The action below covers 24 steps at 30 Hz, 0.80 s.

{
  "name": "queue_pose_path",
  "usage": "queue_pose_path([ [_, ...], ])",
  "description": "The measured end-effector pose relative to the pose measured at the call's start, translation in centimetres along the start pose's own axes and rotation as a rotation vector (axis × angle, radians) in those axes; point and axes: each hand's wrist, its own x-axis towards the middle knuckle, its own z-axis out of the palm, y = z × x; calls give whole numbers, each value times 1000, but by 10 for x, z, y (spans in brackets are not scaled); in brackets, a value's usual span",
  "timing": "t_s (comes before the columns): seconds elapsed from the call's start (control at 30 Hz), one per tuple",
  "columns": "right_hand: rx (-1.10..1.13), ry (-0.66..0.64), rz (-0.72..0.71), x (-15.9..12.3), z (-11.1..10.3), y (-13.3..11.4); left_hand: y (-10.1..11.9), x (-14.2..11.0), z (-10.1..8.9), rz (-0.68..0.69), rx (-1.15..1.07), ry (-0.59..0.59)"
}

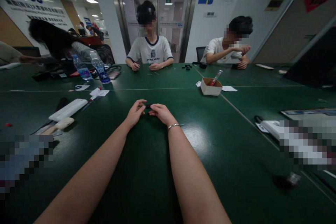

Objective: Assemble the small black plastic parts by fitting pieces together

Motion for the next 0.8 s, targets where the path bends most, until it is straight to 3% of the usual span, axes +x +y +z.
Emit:
queue_pose_path([
  [0.8, -36, -31, 12, 1, 0, 0, 1, -1, 1, -86, -3, -51],
])
